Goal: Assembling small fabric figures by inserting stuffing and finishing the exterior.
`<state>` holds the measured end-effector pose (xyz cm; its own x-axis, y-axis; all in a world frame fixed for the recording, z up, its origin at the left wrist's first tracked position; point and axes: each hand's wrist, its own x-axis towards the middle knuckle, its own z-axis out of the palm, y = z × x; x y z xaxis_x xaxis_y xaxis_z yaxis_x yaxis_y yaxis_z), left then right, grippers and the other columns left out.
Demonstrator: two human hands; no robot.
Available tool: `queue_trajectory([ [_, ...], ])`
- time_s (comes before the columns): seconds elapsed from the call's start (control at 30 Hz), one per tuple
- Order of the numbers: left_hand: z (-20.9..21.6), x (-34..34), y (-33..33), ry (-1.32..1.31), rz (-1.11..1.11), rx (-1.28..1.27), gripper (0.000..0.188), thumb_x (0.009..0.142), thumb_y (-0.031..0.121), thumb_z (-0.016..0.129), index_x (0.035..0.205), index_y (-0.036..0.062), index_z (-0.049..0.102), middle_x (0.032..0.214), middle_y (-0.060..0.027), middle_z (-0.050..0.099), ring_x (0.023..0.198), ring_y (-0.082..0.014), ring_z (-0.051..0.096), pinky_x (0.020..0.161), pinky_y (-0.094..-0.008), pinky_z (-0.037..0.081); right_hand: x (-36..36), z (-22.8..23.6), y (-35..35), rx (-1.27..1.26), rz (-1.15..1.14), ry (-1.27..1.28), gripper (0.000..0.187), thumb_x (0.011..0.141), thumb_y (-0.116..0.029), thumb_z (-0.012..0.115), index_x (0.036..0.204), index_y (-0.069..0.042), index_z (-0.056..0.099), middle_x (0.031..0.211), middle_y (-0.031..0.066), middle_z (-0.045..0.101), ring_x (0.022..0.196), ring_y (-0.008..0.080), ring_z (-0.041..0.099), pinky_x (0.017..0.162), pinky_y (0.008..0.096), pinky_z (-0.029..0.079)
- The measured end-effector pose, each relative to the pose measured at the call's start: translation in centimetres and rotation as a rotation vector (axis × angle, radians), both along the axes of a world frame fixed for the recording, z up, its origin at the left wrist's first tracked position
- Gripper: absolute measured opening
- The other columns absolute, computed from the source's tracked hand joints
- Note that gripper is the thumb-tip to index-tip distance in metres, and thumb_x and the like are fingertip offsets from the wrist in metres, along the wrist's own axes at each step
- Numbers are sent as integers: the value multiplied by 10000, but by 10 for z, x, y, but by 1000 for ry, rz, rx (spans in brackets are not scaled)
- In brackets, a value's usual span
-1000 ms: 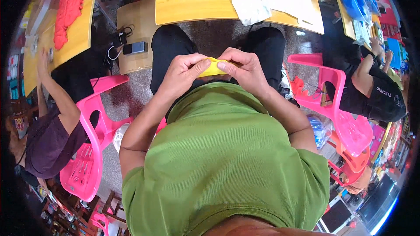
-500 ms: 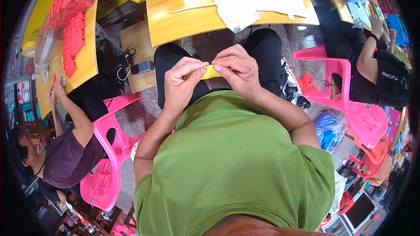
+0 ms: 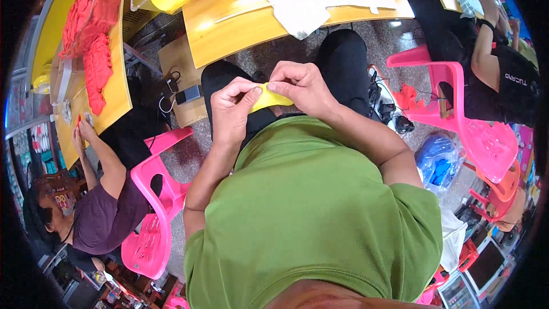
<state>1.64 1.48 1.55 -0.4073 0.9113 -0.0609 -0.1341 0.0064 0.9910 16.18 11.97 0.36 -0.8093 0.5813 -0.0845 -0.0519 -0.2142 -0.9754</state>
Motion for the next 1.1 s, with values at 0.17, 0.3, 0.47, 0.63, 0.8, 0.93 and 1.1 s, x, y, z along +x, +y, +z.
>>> queue_trajectory([
  [0.17, 2, -5, 5, -206, -61, -94, 71, 835, 71, 643, 837, 1, 650, 755, -43, 621, 652, -95, 566, 618, -216, 462, -6, -6, -4, -183, -70, -43, 148, 834, -98, 626, 724, -7, 591, 569, 6, 530, 399, 63, 466, 334, 220, 360],
  [0.3, 7, -10, 6, -210, -233, -355, 172, 880, 188, 600, 845, 20, 622, 701, -44, 616, 578, -132, 571, 529, -268, 467, -2, -2, 0, -154, -5, -125, 134, 888, -82, 559, 786, 4, 553, 625, 78, 601, 502, 126, 589, 438, 231, 438],
  [0.47, 5, -2, 9, 1075, -264, -178, 179, 871, 173, 571, 778, 21, 557, 658, -103, 593, 545, -260, 580, 488, -350, 441, -2, -16, -1, 283, -118, -97, 139, 878, -89, 579, 777, 4, 559, 679, 31, 566, 543, 95, 568, 454, 216, 423],
  [0.63, 2, -5, 9, 710, -178, -150, 240, 908, 251, 536, 840, 27, 585, 676, -73, 589, 537, -195, 563, 480, -301, 429, 4, 5, 3, 153, -94, -137, 135, 874, -59, 579, 762, 13, 556, 696, 19, 528, 586, 79, 544, 497, 228, 436],
  [0.8, 4, -12, 4, -201, -351, -343, 390, 954, 379, 450, 955, 20, 605, 639, 6, 545, 535, -50, 490, 482, -181, 383, 5, 2, 5, 112, -42, -20, 138, 873, -39, 573, 755, 27, 545, 727, 29, 518, 594, 80, 546, 510, 237, 447],
  [0.93, 4, -15, 5, 35, -528, -344, 361, 950, 370, 464, 920, 39, 604, 594, 33, 498, 525, -42, 452, 479, -183, 368, 4, 0, 11, 172, 34, 17, 145, 868, -46, 585, 746, 26, 551, 734, 26, 522, 603, 79, 555, 510, 235, 447],
  [1.1, 20, -11, 3, 149, -490, -400, 337, 946, 358, 482, 904, 44, 598, 586, 50, 477, 494, -32, 398, 446, -189, 321, 4, 12, 16, 94, 88, -125, 138, 852, -72, 619, 745, 6, 582, 674, 9, 556, 605, 67, 557, 505, 223, 445],
])
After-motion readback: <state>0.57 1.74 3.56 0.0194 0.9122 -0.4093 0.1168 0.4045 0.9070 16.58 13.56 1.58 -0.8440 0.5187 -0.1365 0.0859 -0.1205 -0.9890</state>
